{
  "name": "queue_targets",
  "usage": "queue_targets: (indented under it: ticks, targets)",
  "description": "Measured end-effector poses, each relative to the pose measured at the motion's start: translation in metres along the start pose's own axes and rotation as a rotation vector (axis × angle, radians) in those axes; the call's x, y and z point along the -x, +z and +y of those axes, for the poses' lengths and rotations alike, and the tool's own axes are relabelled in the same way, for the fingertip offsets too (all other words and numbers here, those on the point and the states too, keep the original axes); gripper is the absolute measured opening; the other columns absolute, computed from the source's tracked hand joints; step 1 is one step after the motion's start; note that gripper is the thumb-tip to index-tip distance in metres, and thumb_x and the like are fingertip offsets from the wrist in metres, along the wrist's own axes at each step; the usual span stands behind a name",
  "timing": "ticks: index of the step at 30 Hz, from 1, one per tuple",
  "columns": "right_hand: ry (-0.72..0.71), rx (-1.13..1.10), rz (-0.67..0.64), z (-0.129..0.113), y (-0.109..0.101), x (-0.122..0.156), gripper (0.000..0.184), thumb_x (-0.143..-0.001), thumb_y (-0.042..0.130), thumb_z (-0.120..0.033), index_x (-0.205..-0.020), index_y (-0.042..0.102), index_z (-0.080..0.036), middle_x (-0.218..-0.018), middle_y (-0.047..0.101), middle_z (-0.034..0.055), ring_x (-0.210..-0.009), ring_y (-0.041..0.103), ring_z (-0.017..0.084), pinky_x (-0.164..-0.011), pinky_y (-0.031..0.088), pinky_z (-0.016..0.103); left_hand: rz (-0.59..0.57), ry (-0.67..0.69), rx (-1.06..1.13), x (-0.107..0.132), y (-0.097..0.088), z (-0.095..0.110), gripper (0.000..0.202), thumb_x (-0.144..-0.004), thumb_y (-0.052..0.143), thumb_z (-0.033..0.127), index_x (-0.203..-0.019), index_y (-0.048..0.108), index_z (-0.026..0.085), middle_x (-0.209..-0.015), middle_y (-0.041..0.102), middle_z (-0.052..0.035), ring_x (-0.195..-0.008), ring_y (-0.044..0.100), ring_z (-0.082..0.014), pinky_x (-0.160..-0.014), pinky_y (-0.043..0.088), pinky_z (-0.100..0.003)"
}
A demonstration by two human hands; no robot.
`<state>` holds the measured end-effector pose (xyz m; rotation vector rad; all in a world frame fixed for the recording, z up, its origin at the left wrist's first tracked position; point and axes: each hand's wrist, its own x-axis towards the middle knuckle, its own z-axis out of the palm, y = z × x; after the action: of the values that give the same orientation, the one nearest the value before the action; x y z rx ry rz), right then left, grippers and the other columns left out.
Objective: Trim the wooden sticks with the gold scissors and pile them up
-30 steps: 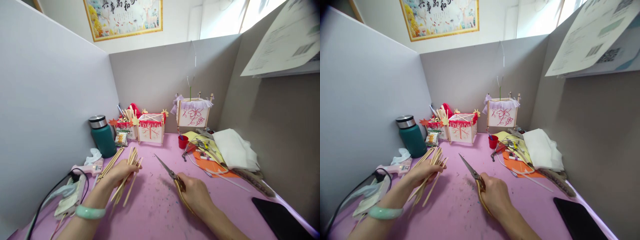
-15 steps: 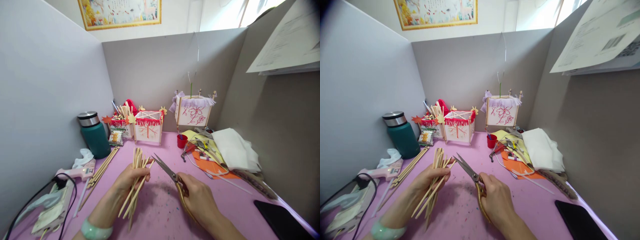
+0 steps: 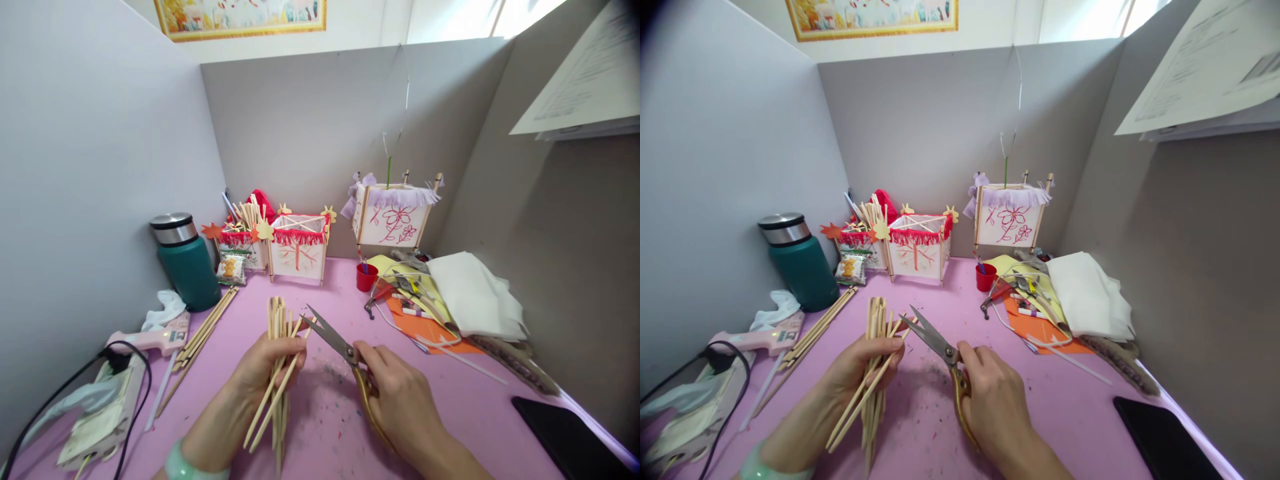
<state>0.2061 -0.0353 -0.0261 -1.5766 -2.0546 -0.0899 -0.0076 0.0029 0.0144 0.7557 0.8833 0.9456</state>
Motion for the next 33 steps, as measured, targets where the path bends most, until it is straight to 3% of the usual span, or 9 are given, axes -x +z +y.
queue_targets:
  ticks: [5, 8, 13, 20, 24, 27, 33]
  targets:
    - [-0.003, 0.044, -0.015, -0.005, -0.001, 0.002, 0.030, -0.086, 0.045, -0.021, -0.114, 0.053, -0.023, -0.082, 0.061, 0.0031, -0.070, 0.058, 0.018, -0.059, 0.033, 0.027, -0.129, -0.005, -0.039, -0.004, -0.006, -0.004, 0.021, -0.073, 0.061, 0.023, -0.055, 0.055, 0.013, -0.041, 0.043, 0.0031, -0.032, 0.036, -0.0049, -0.033, 0.024, -0.018]
    - [0.013, 0.067, -0.008, -0.008, 0.000, 0.003, 0.029, -0.085, 0.045, -0.020, -0.112, 0.054, -0.023, -0.082, 0.061, 0.0028, -0.069, 0.058, 0.019, -0.058, 0.032, 0.028, -0.144, 0.001, 0.011, -0.007, -0.009, -0.007, 0.008, -0.072, 0.061, 0.022, -0.073, 0.061, 0.013, -0.044, 0.046, 0.0043, -0.029, 0.034, -0.0044, -0.031, 0.020, -0.018]
    - [-0.002, 0.056, 0.046, -0.006, 0.003, 0.003, 0.025, -0.085, 0.045, -0.020, -0.108, 0.055, -0.023, -0.079, 0.062, 0.0021, -0.067, 0.058, 0.018, -0.058, 0.032, 0.027, -0.186, -0.015, 0.084, -0.009, -0.011, -0.007, 0.020, -0.071, 0.061, 0.019, -0.091, 0.060, 0.015, -0.046, 0.049, 0.0051, -0.028, 0.034, -0.0046, -0.030, 0.019, -0.018]
    - [-0.033, -0.010, 0.073, -0.002, 0.006, 0.004, 0.018, -0.086, 0.044, -0.021, -0.098, 0.057, -0.023, -0.073, 0.063, 0.0001, -0.060, 0.058, 0.017, -0.056, 0.031, 0.027, -0.220, 0.002, 0.091, -0.007, -0.010, -0.006, 0.009, -0.070, 0.062, 0.020, -0.075, 0.060, 0.012, -0.045, 0.047, 0.0044, -0.029, 0.032, -0.0035, -0.031, 0.020, -0.018]
    - [-0.027, -0.080, 0.045, -0.002, 0.006, 0.004, 0.015, -0.086, 0.043, -0.022, -0.091, 0.057, -0.022, -0.072, 0.063, -0.0001, -0.060, 0.059, 0.016, -0.056, 0.032, 0.026, -0.219, 0.003, 0.104, -0.005, -0.006, -0.003, 0.019, -0.069, 0.062, 0.019, -0.086, 0.063, 0.011, -0.045, 0.048, 0.0050, -0.029, 0.032, -0.0035, -0.031, 0.020, -0.017]
    - [-0.002, -0.136, 0.016, -0.002, 0.006, 0.004, 0.013, -0.086, 0.043, -0.022, -0.086, 0.057, -0.023, -0.070, 0.062, -0.0013, -0.060, 0.058, 0.015, -0.057, 0.033, 0.025, -0.212, 0.004, 0.110, -0.004, -0.004, -0.002, 0.016, -0.068, 0.062, 0.019, -0.082, 0.063, 0.011, -0.045, 0.049, 0.0044, -0.028, 0.032, -0.0034, -0.030, 0.021, -0.017]
    - [0.015, -0.105, -0.021, 0.000, 0.003, 0.001, 0.022, -0.084, 0.044, -0.022, -0.103, 0.054, -0.025, -0.082, 0.060, 0.0005, -0.068, 0.057, 0.016, -0.060, 0.036, 0.026, -0.200, -0.010, 0.105, -0.005, -0.002, -0.002, 0.008, -0.065, 0.063, 0.020, -0.064, 0.059, 0.013, -0.040, 0.045, 0.0044, -0.027, 0.034, -0.0050, -0.030, 0.023, -0.018]
